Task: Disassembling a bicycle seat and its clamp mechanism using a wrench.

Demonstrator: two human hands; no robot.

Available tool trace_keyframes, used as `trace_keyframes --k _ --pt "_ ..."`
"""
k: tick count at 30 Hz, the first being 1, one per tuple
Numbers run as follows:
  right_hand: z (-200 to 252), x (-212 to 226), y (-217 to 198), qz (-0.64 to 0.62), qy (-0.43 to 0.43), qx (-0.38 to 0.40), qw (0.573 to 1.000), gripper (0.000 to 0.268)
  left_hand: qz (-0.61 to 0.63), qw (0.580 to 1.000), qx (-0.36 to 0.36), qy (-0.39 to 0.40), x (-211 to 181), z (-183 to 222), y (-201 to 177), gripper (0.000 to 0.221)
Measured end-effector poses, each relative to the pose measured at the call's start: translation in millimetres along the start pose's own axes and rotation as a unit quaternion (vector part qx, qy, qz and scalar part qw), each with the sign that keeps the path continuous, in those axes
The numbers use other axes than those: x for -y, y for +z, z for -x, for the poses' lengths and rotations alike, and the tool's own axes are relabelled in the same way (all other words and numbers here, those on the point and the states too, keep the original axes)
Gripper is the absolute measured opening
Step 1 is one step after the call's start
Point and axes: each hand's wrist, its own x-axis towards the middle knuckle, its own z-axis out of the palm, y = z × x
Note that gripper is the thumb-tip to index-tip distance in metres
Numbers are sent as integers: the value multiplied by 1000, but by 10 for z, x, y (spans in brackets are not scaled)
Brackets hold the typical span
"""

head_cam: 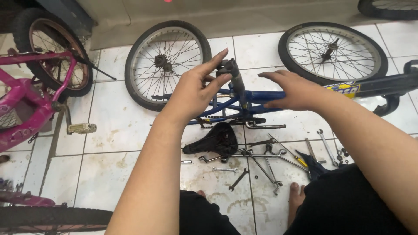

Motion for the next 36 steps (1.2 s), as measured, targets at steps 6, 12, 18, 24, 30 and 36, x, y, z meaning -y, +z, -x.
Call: trace_keyframes --k 6,12,18,24,30,36 --pt "-414 -141 451 -51 -76 45 995 65 -81 991 26 -104 151 69 -172 48" --pt "-562 122 610 -81 -73 46 993 51 -191 934 81 -292 398 286 -426 52" --pt "-650 191 617 -105 -45 43 992 44 -216 905 90 -356 793 491 -608 53" --pt "-622 300 575 -91 -16 41 995 41 -237 907 49 -345 1235 506 -479 43" --pt "-637 300 612 -94 -13 43 995 41 -258 901 38 -347 1615 397 -185 39" --pt "-665 263 618 -96 -1 48 994 38 -252 892 75 -367 1363 373 -69 37"
